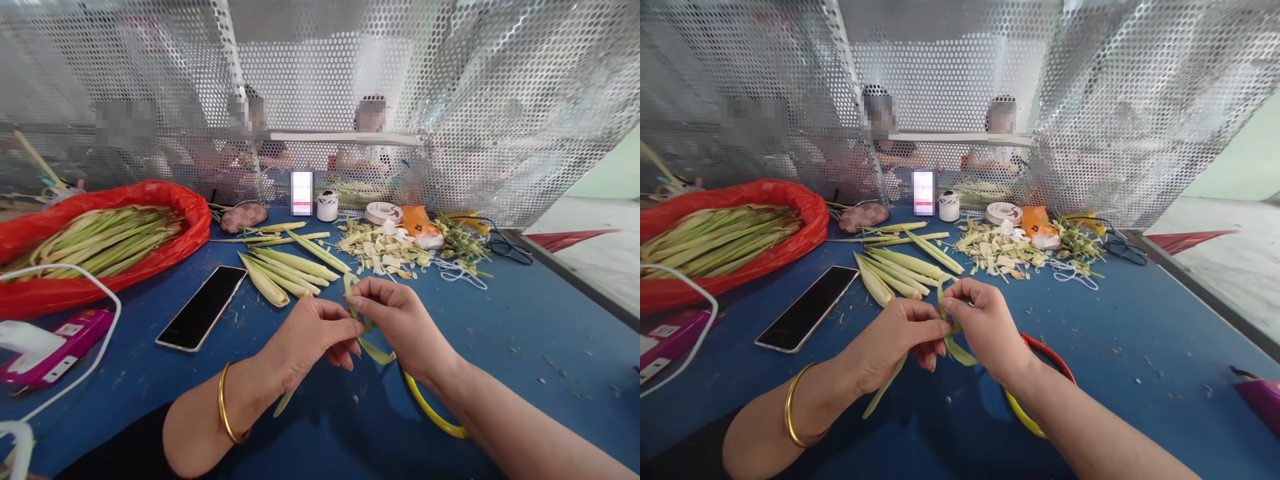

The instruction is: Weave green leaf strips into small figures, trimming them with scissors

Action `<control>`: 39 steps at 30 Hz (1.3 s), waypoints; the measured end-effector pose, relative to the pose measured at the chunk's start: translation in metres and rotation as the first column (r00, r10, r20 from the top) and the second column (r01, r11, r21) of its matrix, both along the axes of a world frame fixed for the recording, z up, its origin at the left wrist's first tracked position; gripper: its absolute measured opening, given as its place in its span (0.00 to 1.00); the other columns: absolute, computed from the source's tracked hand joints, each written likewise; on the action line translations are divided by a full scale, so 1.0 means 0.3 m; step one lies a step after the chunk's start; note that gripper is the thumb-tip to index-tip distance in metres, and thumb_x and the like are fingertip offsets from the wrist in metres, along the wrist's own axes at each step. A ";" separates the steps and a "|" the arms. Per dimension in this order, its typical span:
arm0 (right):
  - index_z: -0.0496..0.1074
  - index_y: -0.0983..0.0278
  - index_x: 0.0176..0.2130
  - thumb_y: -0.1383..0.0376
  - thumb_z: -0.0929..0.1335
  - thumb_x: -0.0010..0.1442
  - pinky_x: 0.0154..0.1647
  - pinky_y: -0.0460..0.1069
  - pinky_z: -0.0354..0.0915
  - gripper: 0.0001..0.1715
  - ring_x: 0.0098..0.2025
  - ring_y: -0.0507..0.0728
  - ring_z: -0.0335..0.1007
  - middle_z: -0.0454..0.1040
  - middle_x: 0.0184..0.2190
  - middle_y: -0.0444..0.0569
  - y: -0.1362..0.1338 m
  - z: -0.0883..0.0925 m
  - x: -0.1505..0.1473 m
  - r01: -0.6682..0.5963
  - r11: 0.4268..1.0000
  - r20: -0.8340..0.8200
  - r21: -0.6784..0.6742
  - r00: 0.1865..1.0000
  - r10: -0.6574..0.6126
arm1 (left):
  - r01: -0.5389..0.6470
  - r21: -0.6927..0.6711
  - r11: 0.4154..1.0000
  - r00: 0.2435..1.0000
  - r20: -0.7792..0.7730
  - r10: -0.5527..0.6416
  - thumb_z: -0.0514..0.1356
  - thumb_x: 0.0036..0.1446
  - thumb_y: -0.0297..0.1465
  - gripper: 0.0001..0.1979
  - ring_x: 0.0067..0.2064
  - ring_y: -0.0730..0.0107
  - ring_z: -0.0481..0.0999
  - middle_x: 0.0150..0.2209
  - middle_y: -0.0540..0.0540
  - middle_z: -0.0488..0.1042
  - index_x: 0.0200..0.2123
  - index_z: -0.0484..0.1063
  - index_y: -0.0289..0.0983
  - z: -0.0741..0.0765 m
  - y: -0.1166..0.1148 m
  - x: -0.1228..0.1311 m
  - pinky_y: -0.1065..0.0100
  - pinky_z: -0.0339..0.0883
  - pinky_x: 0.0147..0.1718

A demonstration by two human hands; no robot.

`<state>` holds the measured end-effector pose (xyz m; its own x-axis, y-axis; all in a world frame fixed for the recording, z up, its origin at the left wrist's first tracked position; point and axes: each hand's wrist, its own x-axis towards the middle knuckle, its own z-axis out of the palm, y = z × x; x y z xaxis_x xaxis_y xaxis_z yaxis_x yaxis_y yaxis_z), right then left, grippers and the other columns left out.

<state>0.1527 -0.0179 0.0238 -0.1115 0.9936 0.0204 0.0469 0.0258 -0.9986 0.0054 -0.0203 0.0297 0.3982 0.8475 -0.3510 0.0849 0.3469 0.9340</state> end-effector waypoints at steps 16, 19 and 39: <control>0.67 0.63 0.26 0.61 0.68 0.54 0.25 0.46 0.57 0.09 0.24 0.50 0.58 0.64 0.22 0.41 -0.001 -0.022 -0.012 0.028 0.999 0.105 0.034 0.994 -0.031 | 0.071 -0.041 0.997 0.997 -0.004 -0.071 0.68 0.43 0.38 0.13 0.18 0.77 0.70 0.19 0.49 0.74 0.20 0.73 0.33 -0.008 -0.008 0.005 0.74 0.63 0.21; 0.70 0.62 0.28 0.62 0.66 0.57 0.33 0.48 0.62 0.07 0.32 0.54 0.66 0.71 0.28 0.45 0.017 -0.012 0.009 0.006 0.977 0.234 0.212 0.971 -0.057 | 0.013 -0.044 0.999 0.998 0.060 -0.011 0.67 0.46 0.37 0.12 0.19 0.77 0.71 0.20 0.49 0.75 0.21 0.73 0.33 -0.012 -0.004 0.004 0.75 0.63 0.21; 0.69 0.62 0.27 0.67 0.65 0.63 0.34 0.48 0.60 0.12 0.30 0.53 0.66 0.71 0.24 0.43 0.019 0.069 0.087 -0.377 0.845 0.682 0.379 0.731 0.020 | -0.238 -0.031 0.971 0.957 0.163 0.240 0.66 0.50 0.31 0.09 0.21 0.76 0.72 0.21 0.49 0.74 0.22 0.73 0.33 -0.004 0.019 -0.009 0.75 0.64 0.21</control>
